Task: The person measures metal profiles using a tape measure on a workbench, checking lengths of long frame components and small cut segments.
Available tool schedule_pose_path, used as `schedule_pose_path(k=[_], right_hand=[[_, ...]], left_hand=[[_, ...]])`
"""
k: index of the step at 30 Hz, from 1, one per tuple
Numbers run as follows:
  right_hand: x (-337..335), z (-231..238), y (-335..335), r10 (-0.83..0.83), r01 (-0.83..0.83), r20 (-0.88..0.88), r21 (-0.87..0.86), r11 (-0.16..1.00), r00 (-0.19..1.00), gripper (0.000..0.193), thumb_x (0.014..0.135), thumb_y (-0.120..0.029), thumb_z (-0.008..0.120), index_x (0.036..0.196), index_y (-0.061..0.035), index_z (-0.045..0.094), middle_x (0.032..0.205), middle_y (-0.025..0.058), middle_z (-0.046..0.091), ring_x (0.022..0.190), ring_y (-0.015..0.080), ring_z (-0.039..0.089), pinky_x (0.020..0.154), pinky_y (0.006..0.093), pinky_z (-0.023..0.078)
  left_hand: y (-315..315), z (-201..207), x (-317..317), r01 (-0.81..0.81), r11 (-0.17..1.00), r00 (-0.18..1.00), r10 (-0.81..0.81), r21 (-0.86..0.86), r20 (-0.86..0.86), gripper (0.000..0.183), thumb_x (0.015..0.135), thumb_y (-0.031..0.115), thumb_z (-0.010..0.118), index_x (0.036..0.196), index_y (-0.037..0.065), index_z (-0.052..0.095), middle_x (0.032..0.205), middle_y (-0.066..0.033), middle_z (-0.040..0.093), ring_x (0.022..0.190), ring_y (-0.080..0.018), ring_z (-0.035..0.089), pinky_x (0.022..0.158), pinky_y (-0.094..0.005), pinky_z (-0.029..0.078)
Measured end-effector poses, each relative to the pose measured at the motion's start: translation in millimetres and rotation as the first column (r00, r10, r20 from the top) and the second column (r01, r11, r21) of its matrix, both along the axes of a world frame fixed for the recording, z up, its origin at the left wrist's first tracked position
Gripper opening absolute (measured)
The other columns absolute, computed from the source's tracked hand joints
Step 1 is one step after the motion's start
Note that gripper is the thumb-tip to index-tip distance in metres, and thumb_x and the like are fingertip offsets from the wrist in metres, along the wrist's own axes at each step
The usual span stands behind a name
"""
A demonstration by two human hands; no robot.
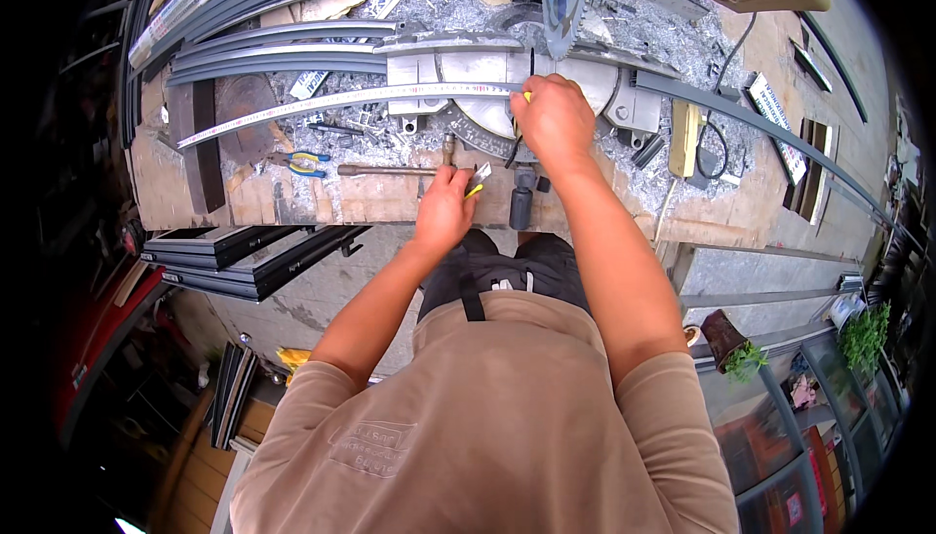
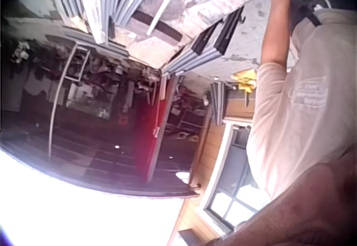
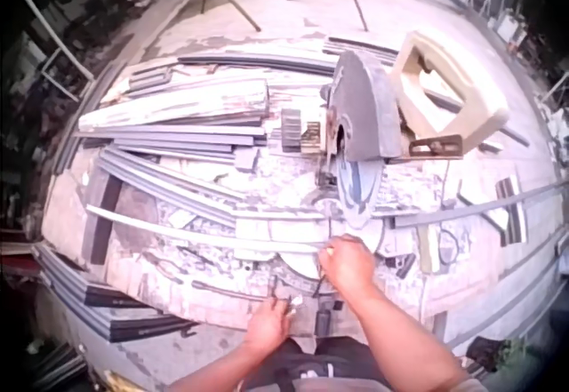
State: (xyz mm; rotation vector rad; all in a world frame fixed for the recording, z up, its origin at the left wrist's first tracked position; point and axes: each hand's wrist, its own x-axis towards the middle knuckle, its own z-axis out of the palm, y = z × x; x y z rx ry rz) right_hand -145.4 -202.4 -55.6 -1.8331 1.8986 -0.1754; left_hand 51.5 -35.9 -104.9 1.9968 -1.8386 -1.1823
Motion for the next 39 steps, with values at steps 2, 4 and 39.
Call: schedule_pose_path(k=[2, 4, 39], right_hand=[[1.6, 0.7, 2.1, 0.019, -0.020, -0.039, -0.033, 0.999, 0.999, 0.026, 0.096, -0.032, 0.079, 0.103, -0.0077, 0.083, 0.108, 0.0138, 0.079, 0.107, 0.0372, 0.075, 0.094, 0.0509, 0.061], [4.8, -0.2, 1.3, 0.042, -0.046, -0.076, -0.051, 0.998, 0.996, 0.026, 0.096, -0.031, 0.078, 0.102, -0.0061, 0.082, 0.108, 0.0140, 0.078, 0.107, 0.0366, 0.075, 0.093, 0.0507, 0.062], [8.1, -6.4, -0.4, 0.032, -0.038, -0.100, -0.061, 0.997, 0.994, 0.027, 0.097, -0.030, 0.075, 0.106, -0.0052, 0.081, 0.106, 0.0160, 0.079, 0.103, 0.0393, 0.077, 0.090, 0.0515, 0.061]], left_hand=[[-9.3, 10.3, -2.8, -0.043, 0.999, 0.992, 0.043, 0.006, -0.118, 0.042, 0.095, 0.015, 0.082, 0.132, 0.002, 0.068, 0.123, -0.0212, 0.064, 0.114, -0.0458, 0.069, 0.097, -0.0534, 0.058], [-19.6, 15.7, -5.6, -0.084, 0.996, 0.980, 0.081, -0.009, -0.182, 0.041, 0.097, 0.016, 0.080, 0.133, 0.001, 0.068, 0.124, -0.0225, 0.064, 0.113, -0.0478, 0.069, 0.096, -0.0541, 0.058], [-113.3, 14.0, -53.9, -0.296, 0.634, 0.264, 0.773, 0.715, -0.577, 0.029, 0.123, 0.034, 0.047, 0.133, 0.012, 0.062, 0.097, 0.0000, 0.061, 0.082, -0.0123, 0.060, 0.077, -0.0317, 0.057]])
